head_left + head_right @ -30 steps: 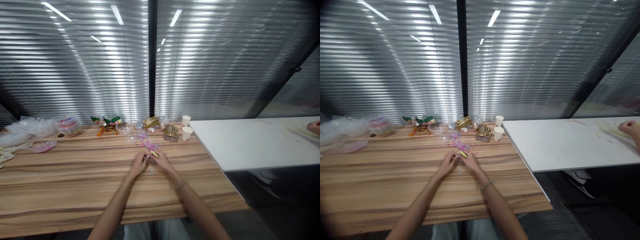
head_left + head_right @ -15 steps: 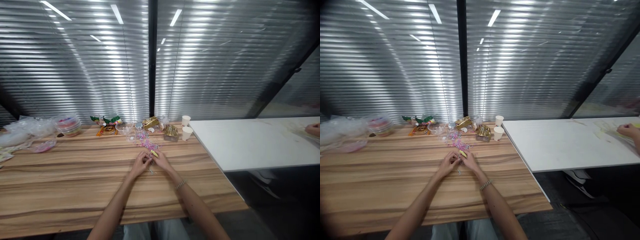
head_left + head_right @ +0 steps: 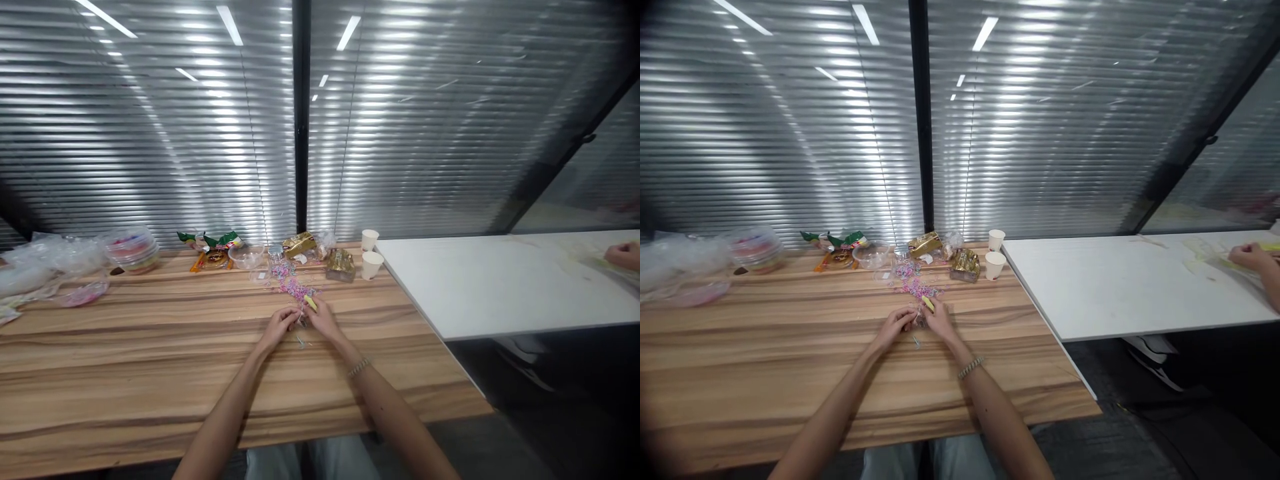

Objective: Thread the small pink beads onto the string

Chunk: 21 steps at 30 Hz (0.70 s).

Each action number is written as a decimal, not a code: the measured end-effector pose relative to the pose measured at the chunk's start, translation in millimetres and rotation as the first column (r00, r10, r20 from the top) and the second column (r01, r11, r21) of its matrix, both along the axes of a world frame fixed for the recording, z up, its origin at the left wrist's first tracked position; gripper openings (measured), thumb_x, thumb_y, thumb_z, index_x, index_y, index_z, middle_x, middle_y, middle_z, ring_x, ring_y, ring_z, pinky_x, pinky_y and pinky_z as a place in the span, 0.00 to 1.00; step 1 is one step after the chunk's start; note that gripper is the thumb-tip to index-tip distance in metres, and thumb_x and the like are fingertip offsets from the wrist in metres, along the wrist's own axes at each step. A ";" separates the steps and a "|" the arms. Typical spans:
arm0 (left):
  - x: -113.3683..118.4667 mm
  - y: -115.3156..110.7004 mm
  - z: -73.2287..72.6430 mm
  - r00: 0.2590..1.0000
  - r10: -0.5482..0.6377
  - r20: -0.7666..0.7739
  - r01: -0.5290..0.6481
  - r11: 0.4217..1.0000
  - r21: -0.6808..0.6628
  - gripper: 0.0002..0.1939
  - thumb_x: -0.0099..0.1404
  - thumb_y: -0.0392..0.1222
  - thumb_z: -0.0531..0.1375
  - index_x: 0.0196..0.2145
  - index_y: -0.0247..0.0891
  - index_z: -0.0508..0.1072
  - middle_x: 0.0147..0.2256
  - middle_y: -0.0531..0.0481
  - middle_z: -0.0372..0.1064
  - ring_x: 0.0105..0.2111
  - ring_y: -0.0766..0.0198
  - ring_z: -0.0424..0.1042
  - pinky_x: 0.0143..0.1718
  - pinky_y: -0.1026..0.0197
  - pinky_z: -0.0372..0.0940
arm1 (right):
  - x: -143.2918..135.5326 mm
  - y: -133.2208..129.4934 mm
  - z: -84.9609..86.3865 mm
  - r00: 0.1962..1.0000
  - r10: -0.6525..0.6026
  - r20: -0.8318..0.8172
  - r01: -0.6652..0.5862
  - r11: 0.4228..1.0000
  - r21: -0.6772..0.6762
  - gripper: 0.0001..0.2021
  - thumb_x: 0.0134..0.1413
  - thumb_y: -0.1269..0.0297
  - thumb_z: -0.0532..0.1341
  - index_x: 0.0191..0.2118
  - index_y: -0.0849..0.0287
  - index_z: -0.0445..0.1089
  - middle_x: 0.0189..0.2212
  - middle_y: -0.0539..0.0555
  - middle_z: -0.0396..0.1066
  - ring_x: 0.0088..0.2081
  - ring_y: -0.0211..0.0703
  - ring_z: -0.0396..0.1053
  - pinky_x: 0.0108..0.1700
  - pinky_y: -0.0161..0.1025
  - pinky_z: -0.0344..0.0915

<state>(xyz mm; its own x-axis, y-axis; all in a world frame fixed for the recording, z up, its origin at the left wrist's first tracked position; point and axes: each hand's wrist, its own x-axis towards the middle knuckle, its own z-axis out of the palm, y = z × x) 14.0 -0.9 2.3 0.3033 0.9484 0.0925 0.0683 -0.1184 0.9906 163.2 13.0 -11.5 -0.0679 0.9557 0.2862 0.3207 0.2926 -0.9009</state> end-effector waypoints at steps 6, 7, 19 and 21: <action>-3.1 -1.9 1.7 0.968 0.242 0.074 -0.239 0.970 -0.040 0.15 0.49 0.45 0.63 0.34 0.35 0.78 0.26 0.47 0.75 0.27 0.62 0.69 0.29 0.63 0.62 | -2.2 -5.2 6.2 0.973 0.225 -0.050 -0.224 0.974 0.018 0.11 0.53 0.59 0.57 0.35 0.61 0.69 0.30 0.52 0.70 0.33 0.41 0.64 0.36 0.36 0.60; -3.4 -2.2 2.4 0.956 0.281 0.089 -0.278 0.960 -0.042 0.15 0.48 0.45 0.64 0.34 0.35 0.78 0.28 0.46 0.76 0.29 0.60 0.71 0.31 0.62 0.63 | -2.4 -5.9 7.1 0.965 0.255 -0.055 -0.255 0.967 0.016 0.12 0.53 0.57 0.56 0.35 0.61 0.69 0.30 0.52 0.69 0.33 0.40 0.64 0.36 0.36 0.60; -6.7 2.4 -4.6 0.882 0.466 0.075 -0.469 0.882 0.036 0.14 0.50 0.45 0.62 0.32 0.34 0.79 0.25 0.46 0.76 0.22 0.63 0.70 0.24 0.63 0.63 | -6.6 -3.6 -5.7 0.875 0.369 -0.315 -0.442 0.873 -0.204 0.23 0.52 0.41 0.52 0.33 0.60 0.64 0.20 0.46 0.57 0.19 0.31 0.52 0.20 0.30 0.50; -7.2 2.1 -5.8 0.893 0.447 0.054 -0.449 0.892 0.047 0.15 0.51 0.45 0.61 0.34 0.33 0.78 0.22 0.48 0.75 0.18 0.65 0.67 0.22 0.64 0.61 | -6.6 -5.4 -3.4 0.865 0.403 -0.298 -0.471 0.858 -0.206 0.24 0.51 0.40 0.51 0.31 0.60 0.63 0.19 0.46 0.55 0.19 0.31 0.52 0.20 0.31 0.50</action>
<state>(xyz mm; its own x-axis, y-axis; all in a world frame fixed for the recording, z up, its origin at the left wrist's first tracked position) 6.9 1.2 -3.5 -0.1575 0.9755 0.1533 0.0869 -0.1409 0.9862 156.6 7.6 -14.9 -0.4595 0.8836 0.0901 -0.0158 0.0933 -0.9955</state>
